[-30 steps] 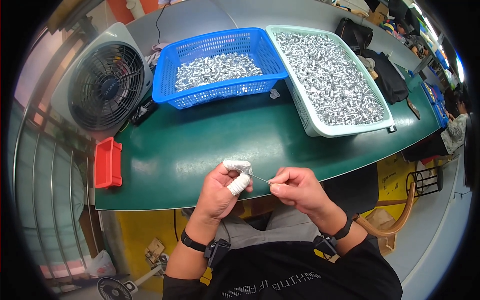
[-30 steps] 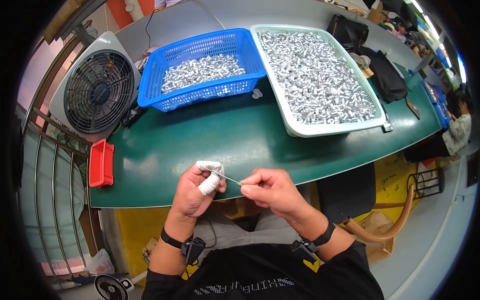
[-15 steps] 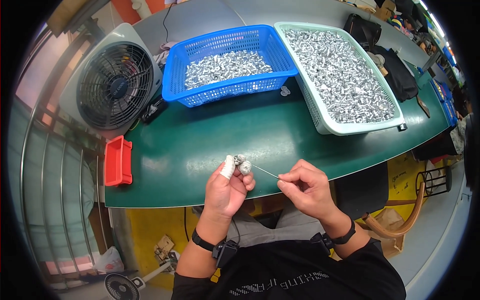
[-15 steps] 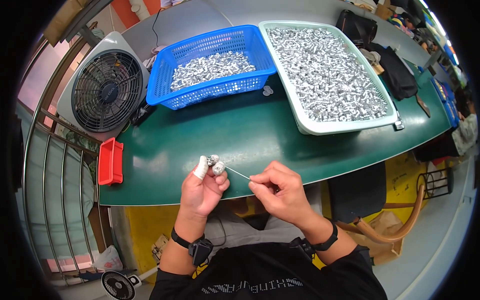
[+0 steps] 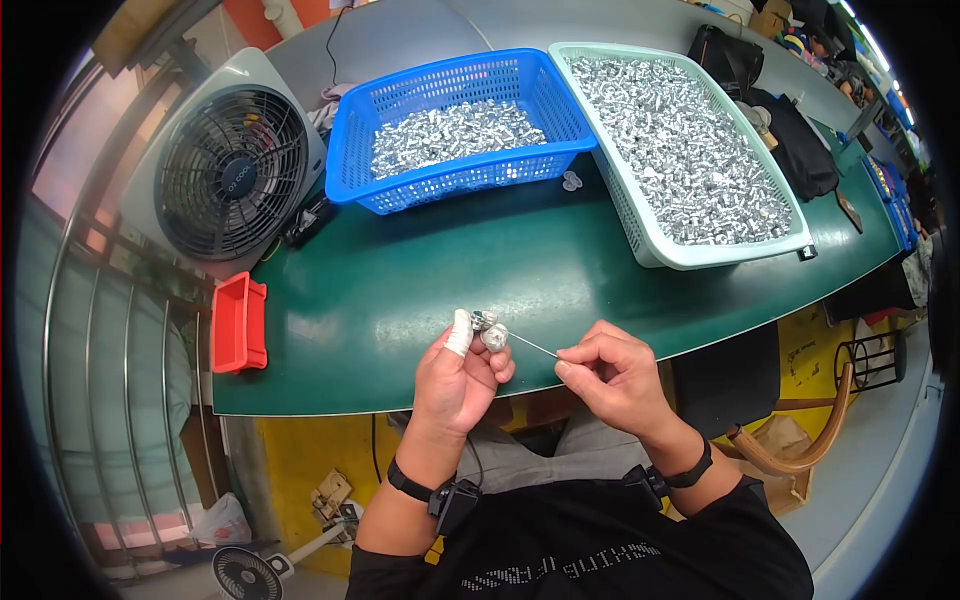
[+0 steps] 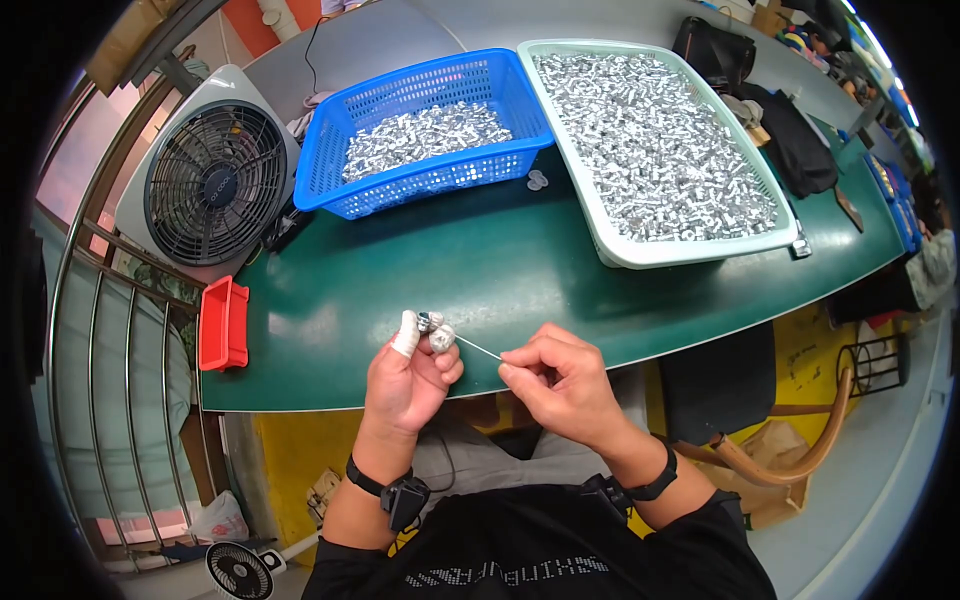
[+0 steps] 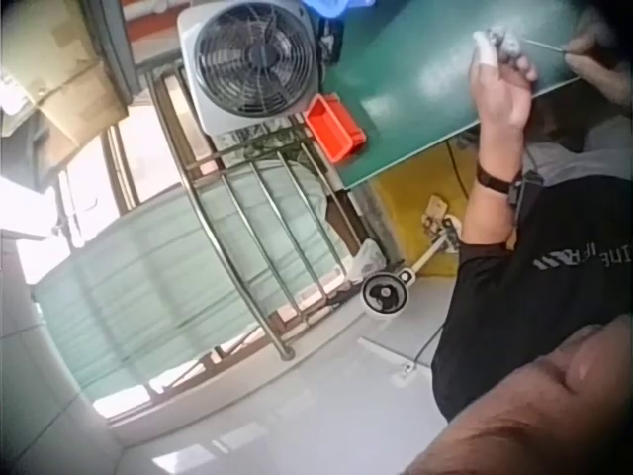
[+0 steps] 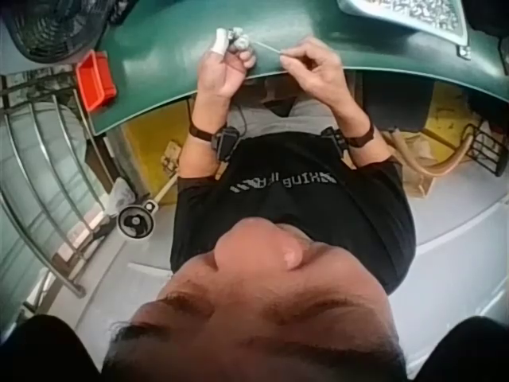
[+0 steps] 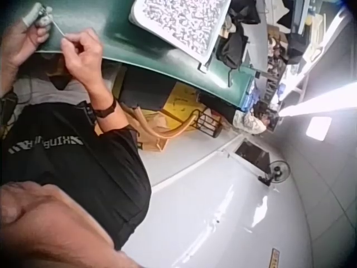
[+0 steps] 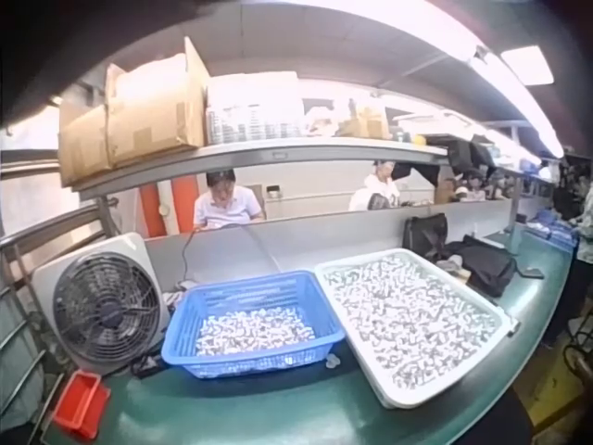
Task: The person picks up a metal part from a blue basket and probes its interior with a thin metal rod before placing it into a white tray. This process is repeated as the person inspects each metal part one at a time.
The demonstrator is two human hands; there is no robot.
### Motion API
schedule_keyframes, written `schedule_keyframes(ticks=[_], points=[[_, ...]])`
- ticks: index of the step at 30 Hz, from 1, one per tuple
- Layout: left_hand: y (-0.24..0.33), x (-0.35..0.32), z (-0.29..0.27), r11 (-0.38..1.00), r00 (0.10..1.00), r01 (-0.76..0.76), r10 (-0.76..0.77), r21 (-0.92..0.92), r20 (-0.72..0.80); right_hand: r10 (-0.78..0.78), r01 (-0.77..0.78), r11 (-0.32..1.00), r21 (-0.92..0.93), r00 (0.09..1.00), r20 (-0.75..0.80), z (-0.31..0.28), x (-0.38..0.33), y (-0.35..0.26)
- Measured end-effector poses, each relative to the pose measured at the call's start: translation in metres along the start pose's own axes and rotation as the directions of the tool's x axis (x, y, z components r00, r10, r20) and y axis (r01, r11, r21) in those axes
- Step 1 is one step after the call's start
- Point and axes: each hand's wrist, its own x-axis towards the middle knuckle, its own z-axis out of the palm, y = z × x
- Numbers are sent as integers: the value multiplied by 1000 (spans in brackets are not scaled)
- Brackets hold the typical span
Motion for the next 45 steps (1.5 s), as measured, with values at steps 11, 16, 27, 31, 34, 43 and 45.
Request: schedule_keyframes(ticks=[11, 16, 27, 31, 34, 43, 45], points=[[-4, -3, 8, 991, 998, -68, 68, 119, 8, 44, -45, 999, 22, 999, 14, -1, 1, 1], [-9, -8, 10, 935, 996, -84, 74, 345, 42, 130, -141, 968, 206, 989, 65, -1, 2, 0], [-4, -4, 23, 873, 991, -132, 97, 469, 97, 325, -379, 808, 452, 926, 194, -8, 3, -6], [-1, -4, 22, 870, 999, -33, 35, 491, 6, 356, -431, 752, 499, 902, 242, -3, 3, 4], [0, -3, 26, 905, 996, 66, -31, 420, -89, -539, 485, 724, -489, 842, 37, 3, 8, 0], [5, -2, 30, 925, 955, 283, -247, 253, -166, -607, 532, 579, -617, 787, 109, -4, 9, 0], [7, -1, 30, 913, 943, 320, -282, 252, -174, -611, 550, 559, -621, 779, 140, -6, 11, -2]])
